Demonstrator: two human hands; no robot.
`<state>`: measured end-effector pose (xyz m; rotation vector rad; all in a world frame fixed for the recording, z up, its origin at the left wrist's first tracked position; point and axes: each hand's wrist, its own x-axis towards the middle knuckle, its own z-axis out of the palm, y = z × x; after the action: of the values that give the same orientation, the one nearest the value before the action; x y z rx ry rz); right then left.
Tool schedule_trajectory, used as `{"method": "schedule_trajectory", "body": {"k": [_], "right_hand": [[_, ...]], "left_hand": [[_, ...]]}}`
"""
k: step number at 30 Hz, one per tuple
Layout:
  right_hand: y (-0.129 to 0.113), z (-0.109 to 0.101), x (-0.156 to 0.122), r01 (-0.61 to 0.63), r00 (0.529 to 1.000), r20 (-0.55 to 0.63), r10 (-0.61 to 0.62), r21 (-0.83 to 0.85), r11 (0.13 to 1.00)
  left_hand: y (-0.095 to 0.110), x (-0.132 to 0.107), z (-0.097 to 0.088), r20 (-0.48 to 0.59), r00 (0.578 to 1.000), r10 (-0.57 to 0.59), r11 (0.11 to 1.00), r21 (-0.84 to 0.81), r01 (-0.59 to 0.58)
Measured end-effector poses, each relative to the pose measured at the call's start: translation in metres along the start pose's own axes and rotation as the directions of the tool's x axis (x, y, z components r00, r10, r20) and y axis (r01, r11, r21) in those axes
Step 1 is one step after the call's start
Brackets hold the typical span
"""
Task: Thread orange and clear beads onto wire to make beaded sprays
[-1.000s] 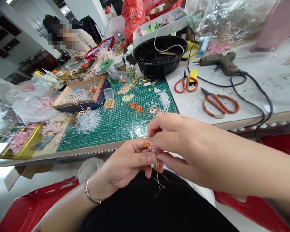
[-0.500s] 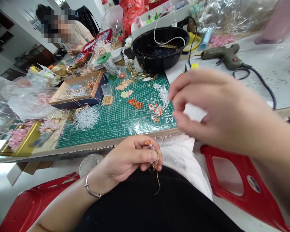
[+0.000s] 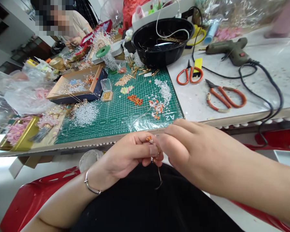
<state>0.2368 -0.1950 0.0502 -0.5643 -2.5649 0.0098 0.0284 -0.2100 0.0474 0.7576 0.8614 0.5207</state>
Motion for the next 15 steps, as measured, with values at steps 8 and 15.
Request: {"method": "schedule_trajectory", "body": {"k": [8, 15], "right_hand": [[0.010, 0.007, -0.009, -0.041, 0.997, -0.066, 0.041, -0.001, 0.999], [0.021, 0.012, -0.001, -0.185, 0.976, -0.127, 0.176, -0.065, 0.980]], "left_hand": [[-0.002, 0.001, -0.002, 0.039, 0.999, -0.008, 0.999, 0.032, 0.007], [-0.001, -0.002, -0.002, 0.022, 0.999, 0.048, 0.998, 0.027, -0.049]]}}
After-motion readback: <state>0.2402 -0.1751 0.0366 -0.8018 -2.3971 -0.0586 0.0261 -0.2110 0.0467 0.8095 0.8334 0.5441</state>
